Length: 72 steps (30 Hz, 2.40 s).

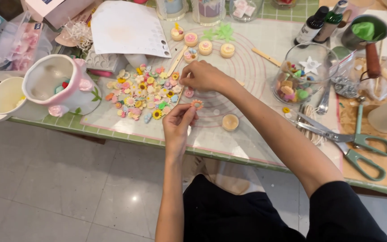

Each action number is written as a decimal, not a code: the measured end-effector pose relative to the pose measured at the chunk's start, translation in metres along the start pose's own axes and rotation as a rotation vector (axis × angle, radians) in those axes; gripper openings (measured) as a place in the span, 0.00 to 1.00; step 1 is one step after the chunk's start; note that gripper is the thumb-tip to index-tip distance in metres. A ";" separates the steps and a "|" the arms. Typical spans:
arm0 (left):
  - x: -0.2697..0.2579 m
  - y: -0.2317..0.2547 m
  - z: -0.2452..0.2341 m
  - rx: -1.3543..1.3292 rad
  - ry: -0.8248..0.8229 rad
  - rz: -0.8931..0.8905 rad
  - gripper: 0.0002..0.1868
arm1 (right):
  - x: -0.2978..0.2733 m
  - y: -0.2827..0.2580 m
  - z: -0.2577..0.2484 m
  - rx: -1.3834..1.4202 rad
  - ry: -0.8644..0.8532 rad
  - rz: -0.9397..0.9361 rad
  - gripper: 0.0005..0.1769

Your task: Decorating and preparing wax candles with floral and decorative elements.

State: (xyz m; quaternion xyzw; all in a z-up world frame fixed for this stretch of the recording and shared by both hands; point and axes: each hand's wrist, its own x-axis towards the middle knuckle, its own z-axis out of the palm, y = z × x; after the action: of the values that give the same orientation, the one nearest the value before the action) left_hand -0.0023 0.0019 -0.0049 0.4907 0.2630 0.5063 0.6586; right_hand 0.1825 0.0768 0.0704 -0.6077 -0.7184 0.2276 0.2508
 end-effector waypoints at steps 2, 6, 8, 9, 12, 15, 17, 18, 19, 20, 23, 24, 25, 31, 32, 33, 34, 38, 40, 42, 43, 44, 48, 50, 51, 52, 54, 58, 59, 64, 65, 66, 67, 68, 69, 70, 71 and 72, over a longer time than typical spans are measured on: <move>-0.001 0.000 0.000 -0.016 -0.006 -0.011 0.09 | 0.008 0.010 0.010 -0.004 -0.035 0.086 0.14; 0.001 0.003 0.002 -0.005 -0.046 -0.023 0.09 | 0.014 0.023 0.021 -0.047 0.075 0.169 0.17; 0.001 0.003 0.002 -0.006 -0.047 -0.026 0.09 | 0.015 0.019 0.022 -0.055 0.115 0.186 0.18; 0.001 0.004 0.003 -0.006 -0.050 -0.024 0.09 | 0.015 0.016 0.021 -0.035 0.126 0.246 0.18; 0.000 0.003 0.002 -0.002 -0.048 -0.023 0.09 | 0.022 0.016 0.027 -0.006 0.139 0.353 0.18; 0.000 0.002 0.001 -0.005 -0.048 -0.018 0.09 | 0.025 0.018 0.027 0.063 0.142 0.431 0.16; 0.002 0.002 0.002 -0.014 -0.056 -0.010 0.09 | 0.026 0.021 0.023 0.124 0.146 0.461 0.15; 0.001 0.001 0.002 -0.008 -0.055 -0.014 0.09 | 0.025 0.023 0.022 0.216 0.123 0.484 0.14; 0.001 0.001 0.001 -0.003 -0.054 -0.019 0.09 | 0.025 0.025 0.021 0.309 0.100 0.505 0.13; 0.000 0.002 0.002 -0.002 -0.056 -0.017 0.09 | 0.023 0.024 0.020 0.309 0.103 0.504 0.13; 0.000 0.005 0.002 0.003 -0.063 -0.010 0.08 | 0.018 0.019 0.014 0.390 0.165 0.468 0.14; 0.000 0.004 0.002 0.000 -0.054 -0.014 0.08 | 0.017 0.017 0.009 0.409 0.231 0.417 0.15; 0.000 0.004 0.003 -0.003 -0.046 -0.017 0.08 | 0.015 0.015 0.004 0.427 0.297 0.365 0.16; 0.001 0.011 0.006 0.069 -0.090 -0.023 0.08 | -0.008 0.001 -0.064 0.592 0.617 -0.215 0.15; 0.000 0.010 0.007 0.066 -0.088 -0.025 0.08 | -0.024 -0.003 -0.076 0.590 0.615 -0.213 0.15; -0.001 0.010 0.008 0.126 -0.198 -0.037 0.07 | -0.039 -0.007 -0.088 0.602 0.656 -0.287 0.15; -0.001 0.009 0.009 0.185 -0.307 -0.046 0.07 | -0.053 -0.011 -0.100 0.613 0.695 -0.363 0.15; -0.008 0.035 0.031 0.538 -0.349 -0.067 0.07 | -0.137 -0.068 -0.117 0.639 0.713 -0.333 0.20; -0.009 0.036 0.034 0.585 -0.315 -0.027 0.07 | -0.171 -0.073 -0.116 0.598 0.729 -0.270 0.23; -0.009 0.035 0.035 0.587 -0.311 -0.018 0.07 | -0.201 -0.061 -0.109 0.581 0.724 -0.226 0.20; -0.009 0.034 0.035 0.593 -0.308 -0.007 0.07 | -0.216 -0.056 -0.105 0.565 0.721 -0.183 0.17; -0.009 0.034 0.035 0.589 -0.307 -0.006 0.07 | -0.225 -0.052 -0.101 0.562 0.718 -0.183 0.17; -0.010 0.034 0.036 0.604 -0.293 -0.033 0.07 | -0.249 -0.041 -0.084 0.597 0.668 -0.034 0.15; -0.009 0.030 0.034 0.606 -0.286 -0.035 0.07 | -0.255 -0.035 -0.073 0.599 0.638 0.021 0.16; -0.008 0.026 0.031 0.576 -0.275 -0.066 0.08 | -0.258 -0.031 -0.067 0.591 0.586 0.055 0.16; -0.005 0.023 0.028 0.546 -0.263 -0.092 0.08 | -0.259 -0.026 -0.061 0.582 0.533 0.085 0.16; 0.000 0.016 0.020 0.399 -0.253 -0.103 0.08 | -0.261 -0.023 -0.051 0.584 0.492 0.115 0.15; 0.002 0.032 0.019 0.069 -0.227 -0.188 0.08 | -0.253 -0.047 -0.041 0.595 0.405 0.184 0.16; 0.000 0.040 0.023 0.069 -0.225 -0.188 0.08 | -0.251 -0.047 -0.040 0.595 0.403 0.183 0.16; -0.012 0.076 0.050 -0.061 -0.227 -0.108 0.09 | -0.239 -0.058 -0.037 0.775 0.302 0.149 0.19; -0.014 0.079 0.056 -0.060 -0.225 -0.108 0.09 | -0.237 -0.061 -0.036 0.776 0.300 0.149 0.19; -0.016 0.082 0.062 -0.094 -0.227 -0.083 0.09 | -0.236 -0.064 -0.036 0.804 0.286 0.133 0.22; -0.018 0.085 0.069 -0.127 -0.228 -0.058 0.08 | -0.234 -0.067 -0.036 0.833 0.273 0.117 0.25; -0.019 0.086 0.073 -0.127 -0.229 -0.057 0.08 | -0.234 -0.065 -0.034 0.832 0.274 0.117 0.25; -0.021 0.087 0.078 -0.129 -0.223 -0.038 0.08 | -0.234 -0.063 -0.032 0.840 0.282 0.104 0.26; -0.023 0.087 0.082 -0.130 -0.216 -0.023 0.09 | -0.235 -0.060 -0.029 0.850 0.289 0.097 0.27; -0.025 0.088 0.085 -0.131 -0.217 -0.028 0.09 | -0.235 -0.058 -0.027 0.851 0.290 0.101 0.27; -0.027 0.089 0.088 -0.119 -0.215 0.007 0.09 | -0.236 -0.055 -0.026 0.866 0.307 0.110 0.26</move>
State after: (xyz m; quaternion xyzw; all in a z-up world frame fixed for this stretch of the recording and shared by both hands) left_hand 0.0259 -0.0555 0.1055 0.5031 0.1586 0.4678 0.7092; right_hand 0.1890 -0.1646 0.1052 -0.5110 -0.4784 0.4269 0.5725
